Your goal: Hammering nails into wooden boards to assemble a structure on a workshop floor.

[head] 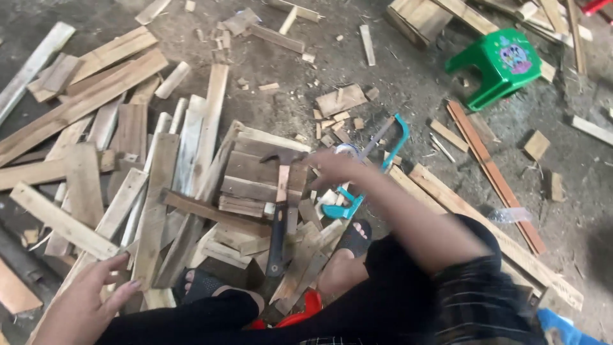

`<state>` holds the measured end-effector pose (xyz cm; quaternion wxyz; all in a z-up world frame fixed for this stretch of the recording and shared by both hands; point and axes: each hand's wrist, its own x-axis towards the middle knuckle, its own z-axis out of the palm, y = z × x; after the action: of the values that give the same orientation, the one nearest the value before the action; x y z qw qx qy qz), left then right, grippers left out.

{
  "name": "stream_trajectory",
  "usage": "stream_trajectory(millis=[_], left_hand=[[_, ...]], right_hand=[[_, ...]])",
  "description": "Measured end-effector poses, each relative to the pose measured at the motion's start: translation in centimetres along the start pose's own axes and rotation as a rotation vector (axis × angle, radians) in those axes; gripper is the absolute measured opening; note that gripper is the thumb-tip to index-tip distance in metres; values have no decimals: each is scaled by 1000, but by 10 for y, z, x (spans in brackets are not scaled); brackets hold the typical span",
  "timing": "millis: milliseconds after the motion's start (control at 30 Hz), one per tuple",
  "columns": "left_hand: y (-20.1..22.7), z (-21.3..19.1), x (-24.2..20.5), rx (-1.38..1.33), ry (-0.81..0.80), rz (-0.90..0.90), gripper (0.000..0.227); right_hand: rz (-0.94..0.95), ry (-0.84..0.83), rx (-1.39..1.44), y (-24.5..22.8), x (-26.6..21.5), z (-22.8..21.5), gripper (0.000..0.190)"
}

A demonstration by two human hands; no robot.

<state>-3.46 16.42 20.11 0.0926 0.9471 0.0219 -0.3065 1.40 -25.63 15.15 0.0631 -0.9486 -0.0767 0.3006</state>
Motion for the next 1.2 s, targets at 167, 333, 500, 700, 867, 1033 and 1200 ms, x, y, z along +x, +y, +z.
stream_trajectory(millis=[167,333,500,700,867,1033,1200], left_hand=[[-36,40,37,-72,35,188,56],[-89,85,83,-164,22,130,62],[-150,134,147,-132,-62,-20,64],[-75,94,125,-82,-7,-51,62],[-32,65,117,6,-106,-76,56],[-2,49,119,99,-255,-153,53],[12,47,115,247,-228,-218,52]], right_hand=[[318,18,-51,202,-53,4,58],[686,7,180,359,-99,146,58],[848,-80,241,367,-93,248,55],[859,94,329,346,-70,259,38],[833,134,208,341,-49,248,27],[1066,56,280,306,-40,198,25],[1077,98,230,319,-31,210,26]])
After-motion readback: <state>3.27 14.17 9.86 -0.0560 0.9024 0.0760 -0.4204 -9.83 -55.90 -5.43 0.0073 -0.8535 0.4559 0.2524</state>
